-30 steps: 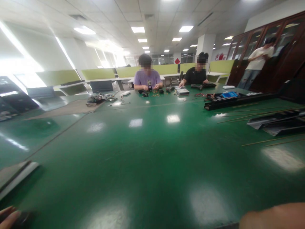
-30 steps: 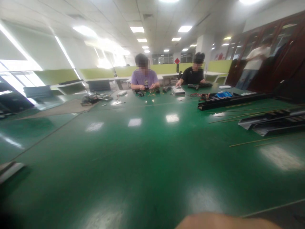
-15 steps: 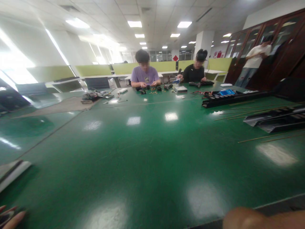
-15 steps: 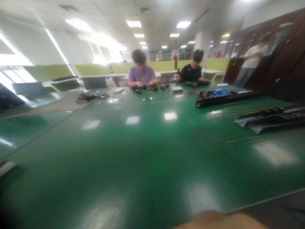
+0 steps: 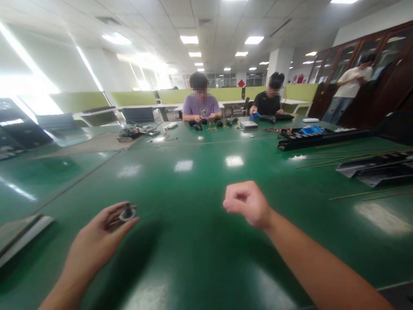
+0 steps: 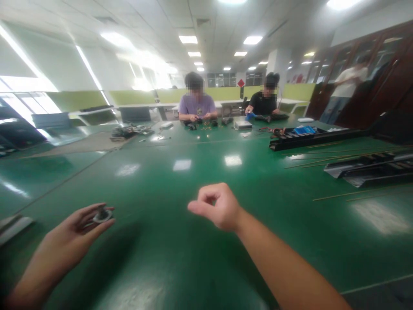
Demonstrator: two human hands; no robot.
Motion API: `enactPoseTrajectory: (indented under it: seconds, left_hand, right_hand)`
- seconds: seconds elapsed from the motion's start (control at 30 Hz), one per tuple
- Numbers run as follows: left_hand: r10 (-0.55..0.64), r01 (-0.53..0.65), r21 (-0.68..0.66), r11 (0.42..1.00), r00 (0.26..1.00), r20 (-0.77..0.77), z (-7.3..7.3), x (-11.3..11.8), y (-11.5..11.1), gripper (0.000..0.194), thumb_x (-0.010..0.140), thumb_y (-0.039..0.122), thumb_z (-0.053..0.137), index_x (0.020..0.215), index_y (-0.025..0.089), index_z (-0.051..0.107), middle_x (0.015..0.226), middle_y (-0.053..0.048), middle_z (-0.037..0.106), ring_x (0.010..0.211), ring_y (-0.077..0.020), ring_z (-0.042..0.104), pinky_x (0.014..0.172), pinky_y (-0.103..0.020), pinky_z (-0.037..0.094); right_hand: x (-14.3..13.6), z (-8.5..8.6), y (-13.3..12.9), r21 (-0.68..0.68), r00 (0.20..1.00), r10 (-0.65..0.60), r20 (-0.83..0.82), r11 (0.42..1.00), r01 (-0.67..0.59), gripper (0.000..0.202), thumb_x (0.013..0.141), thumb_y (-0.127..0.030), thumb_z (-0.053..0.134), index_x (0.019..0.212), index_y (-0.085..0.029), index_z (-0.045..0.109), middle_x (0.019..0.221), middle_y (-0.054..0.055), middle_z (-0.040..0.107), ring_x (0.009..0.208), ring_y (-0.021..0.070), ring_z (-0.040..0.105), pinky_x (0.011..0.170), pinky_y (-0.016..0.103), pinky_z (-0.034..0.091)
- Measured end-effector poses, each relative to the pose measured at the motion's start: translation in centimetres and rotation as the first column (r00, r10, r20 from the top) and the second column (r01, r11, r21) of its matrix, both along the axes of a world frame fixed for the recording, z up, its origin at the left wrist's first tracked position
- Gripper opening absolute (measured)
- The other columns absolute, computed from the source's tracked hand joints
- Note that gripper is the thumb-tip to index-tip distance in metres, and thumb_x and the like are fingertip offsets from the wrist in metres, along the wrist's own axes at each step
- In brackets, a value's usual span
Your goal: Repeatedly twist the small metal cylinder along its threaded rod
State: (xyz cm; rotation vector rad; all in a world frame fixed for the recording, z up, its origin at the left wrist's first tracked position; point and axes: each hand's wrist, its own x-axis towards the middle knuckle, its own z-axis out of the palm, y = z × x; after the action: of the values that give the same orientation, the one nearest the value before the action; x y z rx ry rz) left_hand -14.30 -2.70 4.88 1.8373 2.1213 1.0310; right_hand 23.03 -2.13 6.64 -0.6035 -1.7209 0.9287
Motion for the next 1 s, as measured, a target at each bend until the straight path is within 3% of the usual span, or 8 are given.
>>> enactPoseTrajectory:
  seconds: [0.07, 0.17, 0.3, 0.5, 0.67, 0.8, 0.87, 1.0]
  left_hand:
    - [-0.167, 0.172, -0.032, 0.985, 0.977, 0.131, 0.2, 3.8, 1.5, 0.061, 0.071, 0.06, 0.069, 0.119, 0.022, 0.057, 0.106, -0.002, 0.074, 0.098, -0.0229, 0.07, 0.096, -0.043, 0.053]
    - [-0.369, 0.373, 0.01, 0.928, 0.914, 0.165, -0.1, 9.2, 3.6, 0.056, 0.074, 0.051, 0.069, 0.117, 0.017, 0.059, 0.108, -0.009, 0.072, 0.098, -0.0263, 0.069, 0.096, -0.044, 0.053]
    - [-0.548, 0.555, -0.014, 0.831, 0.824, 0.143, -2.3, 13.0, 5.4, 0.041, 0.08, 0.034, 0.066, 0.118, 0.021, 0.06, 0.112, -0.006, 0.07, 0.101, -0.0235, 0.067, 0.097, -0.041, 0.052]
    - [-0.602, 0.61, -0.09, 0.787, 0.792, 0.102, -5.6, 13.1, 5.7, 0.032, 0.081, 0.025, 0.066, 0.113, 0.024, 0.065, 0.11, -0.005, 0.068, 0.099, -0.0233, 0.064, 0.094, -0.041, 0.051]
    - [-0.688, 0.691, -0.013, 0.723, 0.721, 0.084, -5.5, 13.3, 4.9, 0.028, 0.083, 0.023, 0.066, 0.11, 0.024, 0.065, 0.105, -0.006, 0.067, 0.1, -0.0229, 0.06, 0.092, -0.039, 0.049]
    - [-0.738, 0.74, 0.013, 0.673, 0.67, 0.075, -5.3, 13.6, 4.8, 0.029, 0.086, 0.026, 0.065, 0.115, 0.025, 0.065, 0.108, -0.006, 0.066, 0.102, -0.0228, 0.059, 0.092, -0.038, 0.048]
    - [-0.734, 0.736, 0.022, 0.676, 0.672, 0.094, -5.4, 13.5, 5.0, 0.029, 0.087, 0.026, 0.063, 0.117, 0.026, 0.064, 0.11, -0.006, 0.066, 0.104, -0.0224, 0.06, 0.094, -0.037, 0.048]
    - [-0.66, 0.666, 0.025, 0.746, 0.734, 0.162, -5.8, 13.4, 5.4, 0.037, 0.084, 0.024, 0.067, 0.12, 0.025, 0.06, 0.115, -0.004, 0.066, 0.105, -0.0218, 0.062, 0.096, -0.036, 0.048]
  right_hand:
    - [0.0, -2.2, 1.9, 0.028, 0.979, -0.144, 0.145, 0.99, 0.141, 0.041, 0.082, -0.042, 0.066, 0.052, -0.016, 0.053, 0.051, -0.002, 0.048, 0.05, 0.0095, 0.042, 0.05, 0.023, 0.032]
    - [0.5, -4.7, 3.2, 0.026, 0.898, -0.207, 0.388, 0.977, 0.214, 0.035, 0.08, -0.04, 0.068, 0.057, -0.015, 0.06, 0.05, -0.003, 0.05, 0.048, 0.0086, 0.041, 0.049, 0.022, 0.029]
    - [0.5, -6.2, 3.4, -0.029, 0.869, -0.232, 0.438, 0.962, 0.272, 0.031, 0.083, -0.04, 0.066, 0.064, -0.015, 0.065, 0.055, -0.001, 0.059, 0.05, 0.0097, 0.047, 0.049, 0.022, 0.032]
    - [0.3, -7.0, 3.4, -0.09, 0.867, -0.169, 0.468, 0.967, 0.237, 0.03, 0.084, -0.041, 0.066, 0.071, -0.014, 0.067, 0.057, 0.0, 0.061, 0.049, 0.0098, 0.049, 0.048, 0.021, 0.034]
    - [0.5, -7.3, 3.4, -0.068, 0.846, -0.175, 0.503, 0.968, 0.24, 0.025, 0.081, -0.042, 0.07, 0.083, -0.017, 0.07, 0.061, -0.001, 0.063, 0.052, 0.0101, 0.051, 0.051, 0.021, 0.036]
    - [0.0, -6.7, 3.5, -0.118, 0.834, -0.138, 0.534, 0.965, 0.236, 0.049, 0.072, -0.046, 0.078, 0.112, -0.021, 0.067, 0.076, 0.0, 0.068, 0.057, 0.0117, 0.055, 0.054, 0.022, 0.038]
    - [-0.5, -6.4, 3.4, -0.091, 0.818, -0.139, 0.558, 0.97, 0.227, 0.056, 0.068, -0.047, 0.081, 0.116, -0.022, 0.066, 0.08, 0.0, 0.069, 0.059, 0.0126, 0.055, 0.054, 0.023, 0.038]
    - [-1.3, -6.5, 3.1, 0.052, 0.785, -0.257, 0.564, 0.959, 0.277, 0.057, 0.069, -0.039, 0.08, 0.121, -0.022, 0.063, 0.089, 0.003, 0.068, 0.066, 0.0144, 0.055, 0.06, 0.025, 0.041]
